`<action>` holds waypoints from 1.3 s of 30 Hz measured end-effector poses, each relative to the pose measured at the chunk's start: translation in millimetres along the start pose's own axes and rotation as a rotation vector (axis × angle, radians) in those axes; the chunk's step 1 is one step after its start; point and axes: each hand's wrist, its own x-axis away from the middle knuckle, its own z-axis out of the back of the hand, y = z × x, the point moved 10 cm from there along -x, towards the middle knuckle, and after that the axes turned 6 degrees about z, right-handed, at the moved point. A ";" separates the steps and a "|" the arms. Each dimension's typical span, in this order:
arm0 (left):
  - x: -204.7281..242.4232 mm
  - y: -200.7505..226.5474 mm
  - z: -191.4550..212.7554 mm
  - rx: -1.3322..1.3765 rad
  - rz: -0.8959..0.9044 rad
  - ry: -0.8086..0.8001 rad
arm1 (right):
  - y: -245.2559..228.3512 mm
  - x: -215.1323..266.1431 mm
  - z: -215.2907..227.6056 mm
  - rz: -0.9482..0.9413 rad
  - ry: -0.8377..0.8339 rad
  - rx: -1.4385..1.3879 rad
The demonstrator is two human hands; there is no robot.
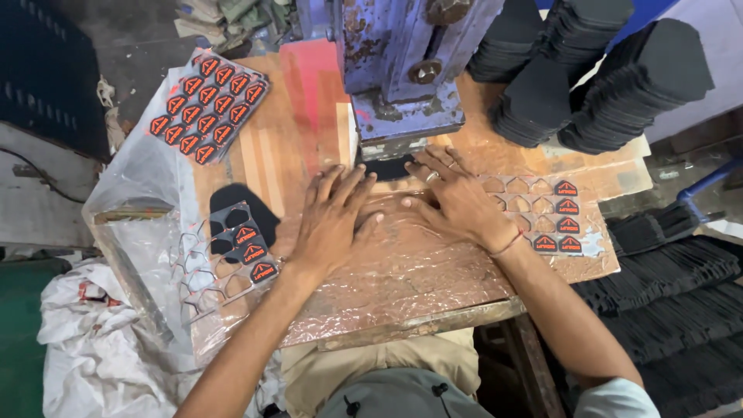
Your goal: The person repeatedly picks up small black fabric pieces and places them under a heat press machine. They operate the press to apply orange triangular patches to the fabric, then remove the finished items and place them on a nearby pile.
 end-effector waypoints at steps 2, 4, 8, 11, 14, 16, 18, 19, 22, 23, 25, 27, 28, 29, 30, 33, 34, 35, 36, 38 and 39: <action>1.7 -2.0 -3.4 0.057 0.039 -0.030 | 0.6 -0.5 0.6 -0.021 -0.007 -0.025; -0.7 -0.8 -0.1 0.063 0.030 -0.010 | -13.1 7.9 12.9 -0.021 0.040 -0.001; 1.1 -8.8 -3.9 0.089 0.034 0.010 | -3.0 72.3 56.9 -0.323 0.173 -0.007; 2.9 -11.0 -1.0 0.119 0.013 0.024 | 51.8 226.2 96.2 -0.636 0.438 0.362; 4.8 -10.3 -5.3 0.115 0.003 0.023 | 143.6 369.1 77.5 -0.973 0.419 -0.269; 2.4 -10.4 -4.2 0.110 -0.009 0.041 | 85.5 309.0 125.2 -0.962 0.406 -0.095; 7.2 -7.8 -2.8 0.106 -0.008 0.050 | 34.3 256.1 159.3 -0.948 0.379 0.070; 4.8 -7.0 -1.0 0.101 -0.003 0.045 | 15.0 227.0 163.3 -0.883 0.402 -0.064; 6.0 -7.5 -3.9 0.097 0.004 0.045 | -24.5 147.8 156.3 -0.722 0.378 -0.384; 7.6 -8.7 -6.9 0.105 0.008 0.046 | -38.9 118.6 146.3 -0.627 0.325 -0.565; 10.2 -12.8 -15.0 0.033 -0.002 0.011 | -44.0 56.8 104.2 -0.604 0.291 -0.724; 14.2 -15.3 -22.7 -0.033 -0.012 -0.025 | -33.5 21.0 45.1 -0.582 0.252 -0.878; 16.4 -16.7 -23.9 -0.017 -0.006 -0.024 | -29.2 11.8 -1.4 -0.517 0.126 -1.042; 17.6 -18.8 -25.3 -0.001 -0.002 -0.022 | -26.4 3.6 -45.9 -0.447 -0.001 -1.202; 16.4 -18.8 -24.3 0.001 -0.006 -0.022 | -14.9 6.1 -54.6 -0.449 0.001 -1.199; 16.0 -17.3 -19.1 0.029 0.013 -0.022 | 26.4 19.3 -86.4 -0.618 -0.055 -1.281; 14.3 -12.8 -14.8 0.026 0.012 -0.021 | 57.3 25.0 -76.4 -0.717 0.125 -1.223; 10.5 -7.6 -9.8 0.022 -0.001 -0.024 | 86.5 35.0 -64.0 -0.814 0.317 -1.157; 11.0 -5.4 -10.0 0.021 -0.009 -0.028 | 105.9 38.9 -78.2 -0.818 0.327 -1.157; 7.6 -4.2 -0.6 0.010 -0.034 0.039 | 139.7 29.1 -97.3 -0.662 0.348 -1.177; 6.5 -3.3 0.1 0.012 -0.033 0.040 | 140.4 28.9 -97.2 -0.662 0.347 -1.175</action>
